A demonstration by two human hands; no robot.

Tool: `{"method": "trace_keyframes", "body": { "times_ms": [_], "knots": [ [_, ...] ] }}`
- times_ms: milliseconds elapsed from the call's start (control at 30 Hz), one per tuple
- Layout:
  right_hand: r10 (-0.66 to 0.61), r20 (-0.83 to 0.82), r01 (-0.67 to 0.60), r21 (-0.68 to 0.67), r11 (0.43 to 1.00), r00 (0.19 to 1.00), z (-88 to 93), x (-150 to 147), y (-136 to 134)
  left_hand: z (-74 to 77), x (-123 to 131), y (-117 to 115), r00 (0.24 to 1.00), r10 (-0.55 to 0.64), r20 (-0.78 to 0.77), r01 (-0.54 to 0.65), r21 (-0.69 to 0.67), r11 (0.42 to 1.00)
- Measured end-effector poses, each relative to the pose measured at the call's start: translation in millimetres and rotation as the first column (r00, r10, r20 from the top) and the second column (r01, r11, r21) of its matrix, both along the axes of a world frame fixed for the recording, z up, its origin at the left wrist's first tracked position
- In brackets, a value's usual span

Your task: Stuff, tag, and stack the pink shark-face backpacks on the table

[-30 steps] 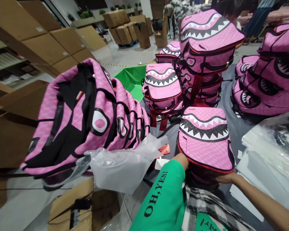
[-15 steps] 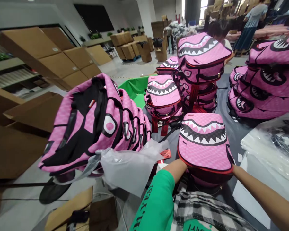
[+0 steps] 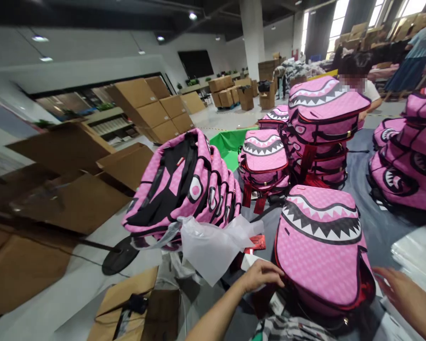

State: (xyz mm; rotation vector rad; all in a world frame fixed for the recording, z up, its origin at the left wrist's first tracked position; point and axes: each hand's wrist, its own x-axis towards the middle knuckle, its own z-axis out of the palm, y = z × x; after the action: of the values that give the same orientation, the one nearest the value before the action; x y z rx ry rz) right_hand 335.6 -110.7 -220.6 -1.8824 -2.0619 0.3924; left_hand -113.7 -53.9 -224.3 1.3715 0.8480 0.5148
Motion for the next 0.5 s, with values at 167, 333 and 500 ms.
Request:
{"method": "trace_keyframes", "body": {
  "times_ms": [167,333,500],
  "knots": [
    [0.101,-0.036,-0.105,-0.151,0.983,0.994,9.0,-160.2,94.0,-35.8,22.4,59.6,0.883,0.469,-0.028,-0.47,-0.015,0.883],
    [0.083,0.144,-0.061,-0.15,0.987,0.986,-21.1,-245.5,155.9,-50.8,74.3,105.8,0.839,0.542,0.053,-0.531,-0.14,0.836],
    [0.258,0.123,-0.252,-0.062,0.966,0.958,-42.6,-234.7,144.8,-53.2,90.1,101.8,0.818,0.543,0.193,-0.484,-0.281,0.829]
  ]
}}
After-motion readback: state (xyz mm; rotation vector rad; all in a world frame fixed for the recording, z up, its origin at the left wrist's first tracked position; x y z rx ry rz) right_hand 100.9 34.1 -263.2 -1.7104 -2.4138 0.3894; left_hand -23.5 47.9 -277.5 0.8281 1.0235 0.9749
